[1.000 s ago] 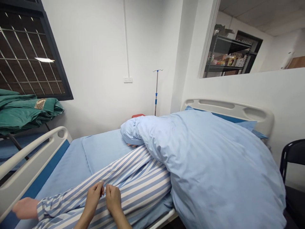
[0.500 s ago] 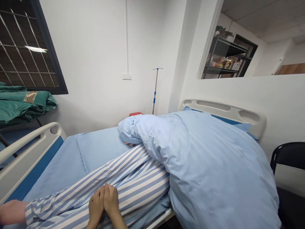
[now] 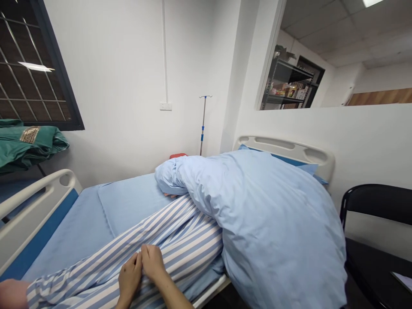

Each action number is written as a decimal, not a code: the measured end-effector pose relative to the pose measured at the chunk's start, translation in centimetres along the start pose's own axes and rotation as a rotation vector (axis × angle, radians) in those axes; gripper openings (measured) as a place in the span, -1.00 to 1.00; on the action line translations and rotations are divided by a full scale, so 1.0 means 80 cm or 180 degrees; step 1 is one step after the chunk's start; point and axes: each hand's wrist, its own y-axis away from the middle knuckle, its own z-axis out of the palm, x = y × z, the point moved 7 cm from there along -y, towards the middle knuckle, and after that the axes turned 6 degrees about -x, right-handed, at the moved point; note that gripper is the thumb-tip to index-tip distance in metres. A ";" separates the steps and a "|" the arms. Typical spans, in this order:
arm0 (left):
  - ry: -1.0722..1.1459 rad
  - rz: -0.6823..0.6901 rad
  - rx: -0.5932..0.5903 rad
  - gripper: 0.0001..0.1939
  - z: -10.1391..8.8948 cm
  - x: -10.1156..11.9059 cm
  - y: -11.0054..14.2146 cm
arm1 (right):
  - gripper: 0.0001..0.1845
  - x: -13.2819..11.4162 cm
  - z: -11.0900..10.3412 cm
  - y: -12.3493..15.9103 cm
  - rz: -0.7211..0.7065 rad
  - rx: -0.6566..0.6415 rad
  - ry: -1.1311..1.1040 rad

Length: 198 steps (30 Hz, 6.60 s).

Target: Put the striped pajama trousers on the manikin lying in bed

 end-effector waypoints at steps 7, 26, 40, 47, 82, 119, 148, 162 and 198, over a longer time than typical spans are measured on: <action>-0.0168 -0.0171 -0.0234 -0.63 0.008 -0.001 0.000 | -0.39 -0.004 -0.044 -0.001 -0.0172 0.0213 0.0485; 0.0222 0.0322 -0.0299 -0.64 0.007 0.027 -0.016 | -0.40 0.038 -0.031 0.017 -0.0032 0.0449 0.0850; 0.0219 0.0191 -0.0146 -0.73 0.043 0.048 -0.014 | -0.49 0.054 -0.038 0.013 0.0135 0.0578 -0.0431; -0.0655 0.0143 -0.0262 -0.69 0.052 0.049 -0.012 | -0.50 0.052 -0.038 0.014 0.0146 0.0644 -0.0257; -0.0643 0.0165 -0.0412 -0.65 0.054 0.057 -0.005 | -0.51 0.059 -0.083 0.024 0.0134 0.0702 0.1314; 0.0928 -0.0048 -0.0120 -0.66 0.078 0.091 -0.013 | -0.46 0.039 -0.103 0.000 0.0126 0.0227 0.0538; 0.0892 0.0335 -0.0010 -0.63 0.058 0.119 -0.012 | -0.43 0.077 -0.125 0.011 -0.0134 0.0456 0.0337; 0.0152 0.0278 -0.0106 -0.70 0.113 0.136 -0.026 | -0.57 0.090 -0.132 0.013 -0.0100 0.0779 -0.0547; -0.0174 -0.0168 -0.0426 -0.64 0.116 0.138 -0.021 | -0.51 0.099 -0.145 -0.004 0.0142 0.0555 0.1391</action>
